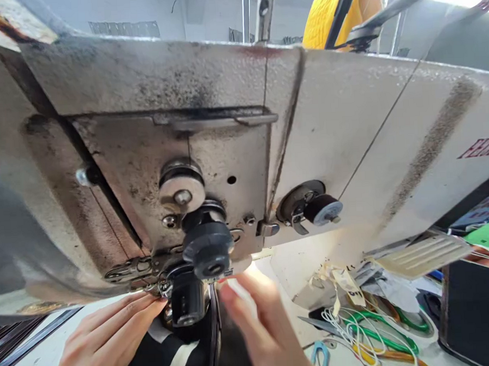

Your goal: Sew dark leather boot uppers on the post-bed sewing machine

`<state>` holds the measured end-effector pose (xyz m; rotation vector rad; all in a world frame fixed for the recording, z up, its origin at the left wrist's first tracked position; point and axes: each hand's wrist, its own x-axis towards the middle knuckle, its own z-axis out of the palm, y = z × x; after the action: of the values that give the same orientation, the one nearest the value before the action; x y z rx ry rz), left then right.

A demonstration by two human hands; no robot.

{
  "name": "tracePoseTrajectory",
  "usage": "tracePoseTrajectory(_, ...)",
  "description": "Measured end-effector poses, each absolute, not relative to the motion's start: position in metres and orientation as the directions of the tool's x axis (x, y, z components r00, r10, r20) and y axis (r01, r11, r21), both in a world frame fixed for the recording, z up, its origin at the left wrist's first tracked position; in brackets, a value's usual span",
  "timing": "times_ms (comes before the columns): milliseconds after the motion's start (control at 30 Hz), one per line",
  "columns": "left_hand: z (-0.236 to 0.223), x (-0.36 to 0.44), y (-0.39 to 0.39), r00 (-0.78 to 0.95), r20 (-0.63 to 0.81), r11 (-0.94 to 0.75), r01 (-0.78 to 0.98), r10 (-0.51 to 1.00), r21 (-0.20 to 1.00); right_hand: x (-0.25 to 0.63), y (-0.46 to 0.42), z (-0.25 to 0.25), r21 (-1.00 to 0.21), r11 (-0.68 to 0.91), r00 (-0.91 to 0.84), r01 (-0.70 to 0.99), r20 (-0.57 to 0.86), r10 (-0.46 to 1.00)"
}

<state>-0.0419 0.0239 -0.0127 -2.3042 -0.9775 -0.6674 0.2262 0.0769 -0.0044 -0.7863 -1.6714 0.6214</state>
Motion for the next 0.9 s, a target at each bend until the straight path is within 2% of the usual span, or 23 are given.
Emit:
tracePoseTrajectory(100, -0.014, -0.043, 0.026, 0.608, 0.612, -0.586, 0.763, 0.506, -0.274, 0.213, 0.076, -0.003, -0.456, 0.844, -0.398, 0.282, 0.745, 0.535)
tracePoseTrajectory(200, -0.010, -0.041, 0.030, 0.586, 0.632, -0.599, 0.767, 0.508, -0.230, 0.203, 0.080, 0.001, -0.321, 0.890, -0.432, 0.324, 0.786, 0.441)
tracePoseTrajectory(300, -0.008, -0.038, 0.033, 0.591, 0.621, -0.635, 0.750, 0.515, -0.187, 0.201, 0.079, 0.008, -0.294, 0.898, -0.459, 0.329, 0.781, 0.424)
tracePoseTrajectory(433, -0.010, -0.036, 0.034, 0.564, 0.620, -0.605, 0.777, 0.546, -0.174, 0.204, 0.074, 0.016, -0.304, 0.872, -0.500, 0.383, 0.726, 0.473)
tracePoseTrajectory(600, -0.009, -0.031, 0.033, 0.541, 0.653, -0.605, 0.781, 0.530, -0.157, 0.202, 0.079, 0.005, -0.261, 0.901, -0.466, 0.347, 0.786, 0.407)
tracePoseTrajectory(800, -0.006, -0.029, 0.034, 0.503, 0.687, -0.601, 0.790, 0.525, -0.119, 0.203, 0.078, 0.012, -0.251, 0.880, -0.520, 0.404, 0.728, 0.447)
tracePoseTrajectory(900, -0.007, -0.031, 0.035, 0.544, 0.672, -0.608, 0.775, 0.502, -0.174, 0.203, 0.075, 0.019, -0.244, 0.884, -0.526, 0.399, 0.729, 0.439)
